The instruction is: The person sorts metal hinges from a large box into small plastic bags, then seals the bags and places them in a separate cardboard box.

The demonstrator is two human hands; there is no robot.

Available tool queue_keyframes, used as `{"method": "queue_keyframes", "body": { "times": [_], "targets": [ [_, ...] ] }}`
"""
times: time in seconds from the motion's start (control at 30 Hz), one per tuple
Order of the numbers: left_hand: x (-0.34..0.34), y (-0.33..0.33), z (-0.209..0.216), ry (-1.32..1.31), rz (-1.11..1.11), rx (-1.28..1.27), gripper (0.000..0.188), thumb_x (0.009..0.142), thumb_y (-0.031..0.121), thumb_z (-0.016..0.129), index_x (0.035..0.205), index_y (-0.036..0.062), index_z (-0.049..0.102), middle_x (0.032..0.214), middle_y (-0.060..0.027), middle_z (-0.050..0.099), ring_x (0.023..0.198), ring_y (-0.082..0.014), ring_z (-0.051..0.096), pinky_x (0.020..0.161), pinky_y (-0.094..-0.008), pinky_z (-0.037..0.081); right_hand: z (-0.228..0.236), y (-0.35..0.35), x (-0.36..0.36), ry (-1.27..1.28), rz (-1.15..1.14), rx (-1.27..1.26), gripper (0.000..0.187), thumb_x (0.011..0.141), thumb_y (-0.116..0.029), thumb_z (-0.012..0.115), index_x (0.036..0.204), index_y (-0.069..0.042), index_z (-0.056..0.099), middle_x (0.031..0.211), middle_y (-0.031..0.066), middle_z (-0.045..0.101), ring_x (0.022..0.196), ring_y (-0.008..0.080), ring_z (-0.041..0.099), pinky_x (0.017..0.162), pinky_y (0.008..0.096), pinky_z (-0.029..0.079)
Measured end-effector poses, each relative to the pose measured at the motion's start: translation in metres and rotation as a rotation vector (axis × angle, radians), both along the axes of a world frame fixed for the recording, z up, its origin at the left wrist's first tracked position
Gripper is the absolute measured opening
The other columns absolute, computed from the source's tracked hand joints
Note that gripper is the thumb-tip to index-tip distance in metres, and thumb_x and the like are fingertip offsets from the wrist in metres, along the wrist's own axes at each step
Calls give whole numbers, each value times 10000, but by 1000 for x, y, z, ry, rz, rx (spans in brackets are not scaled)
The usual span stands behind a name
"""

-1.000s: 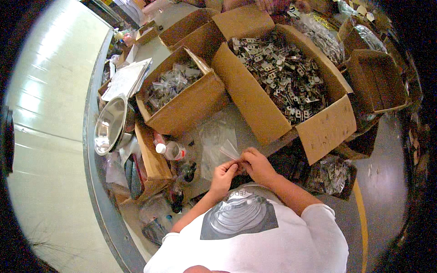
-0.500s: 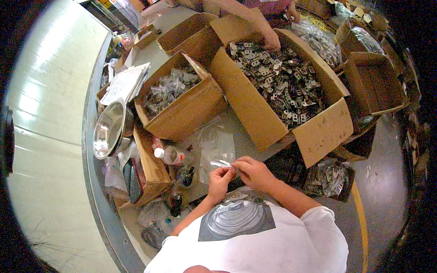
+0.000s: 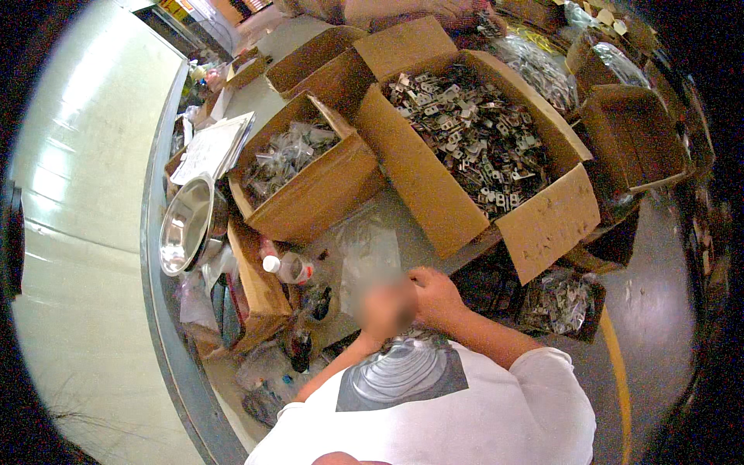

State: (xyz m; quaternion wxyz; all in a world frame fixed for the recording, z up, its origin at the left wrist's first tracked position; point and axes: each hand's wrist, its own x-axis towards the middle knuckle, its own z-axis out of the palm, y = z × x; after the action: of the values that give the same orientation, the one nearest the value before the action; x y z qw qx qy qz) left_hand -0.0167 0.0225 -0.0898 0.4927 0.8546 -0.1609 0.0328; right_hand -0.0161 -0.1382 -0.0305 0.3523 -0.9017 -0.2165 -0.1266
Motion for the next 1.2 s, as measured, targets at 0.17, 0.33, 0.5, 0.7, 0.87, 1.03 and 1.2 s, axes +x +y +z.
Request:
{"method": "queue_keyframes", "body": {
  "times": [0.17, 0.33, 0.5, 0.7, 0.87, 1.03, 1.2],
  "targets": [
    [11, -3, 7, 198, 288, -174, 205, 654, 25, 628, 720, 15, 434, 668, -81, 486, 592, -192, 457, 568, -331, 411, -1, 5, -9, -99, 81, -168, 209, 617, -152, 682, 807, -83, 628, 1071, 98, 520, 989, 305, 522, 837, 437, 428],
    [24, 1, 24, 227, 289, -107, 271, 593, 22, 682, 774, 14, 481, 804, -94, 511, 737, -220, 508, 695, -323, 434, 16, -6, -6, -136, 210, -222, 146, 606, -187, 702, 662, -72, 632, 1093, 103, 516, 1041, 315, 494, 862, 448, 415],
    [43, 33, 21, 259, 244, -37, 265, 590, 3, 675, 809, 21, 527, 910, -104, 548, 873, -212, 549, 732, -318, 467, 64, -45, 13, 81, 480, -159, 194, 678, -261, 723, 687, -78, 659, 1089, 127, 532, 1057, 336, 490, 884, 439, 417],
    [40, 43, 57, 239, -492, -261, 222, 622, -166, 506, 754, 7, 551, 1047, -127, 622, 922, -212, 615, 688, -269, 505, 84, -135, 115, 116, -166, -133, 196, 760, -227, 687, 760, -39, 630, 873, 125, 587, 801, 280, 592, 693, 396, 477],
    [40, 38, 66, 210, -467, -33, 244, 625, -168, 489, 758, -10, 619, 1076, -148, 653, 885, -219, 645, 707, -279, 507, 50, -223, 181, 354, -708, -986, 264, 840, -307, 633, 953, -70, 659, 1017, 92, 589, 989, 276, 576, 815, 413, 472],
    [38, 52, 42, 242, -281, -61, 302, 655, -126, 483, 859, -5, 669, 1074, -165, 653, 900, -252, 647, 723, -305, 508, 28, -235, 201, 316, -700, -1210, 178, 855, -200, 551, 939, -125, 690, 1033, 56, 589, 1023, 239, 559, 824, 410, 432],
    [44, 54, 43, 87, 14, -11, 408, 713, -108, 441, 1060, -6, 629, 1142, -182, 601, 923, -324, 617, 830, -325, 479, 70, -229, 181, 312, -814, -1014, 168, 810, -183, 587, 832, -58, 697, 981, 117, 589, 997, 265, 558, 817, 414, 463]
  ]
}}
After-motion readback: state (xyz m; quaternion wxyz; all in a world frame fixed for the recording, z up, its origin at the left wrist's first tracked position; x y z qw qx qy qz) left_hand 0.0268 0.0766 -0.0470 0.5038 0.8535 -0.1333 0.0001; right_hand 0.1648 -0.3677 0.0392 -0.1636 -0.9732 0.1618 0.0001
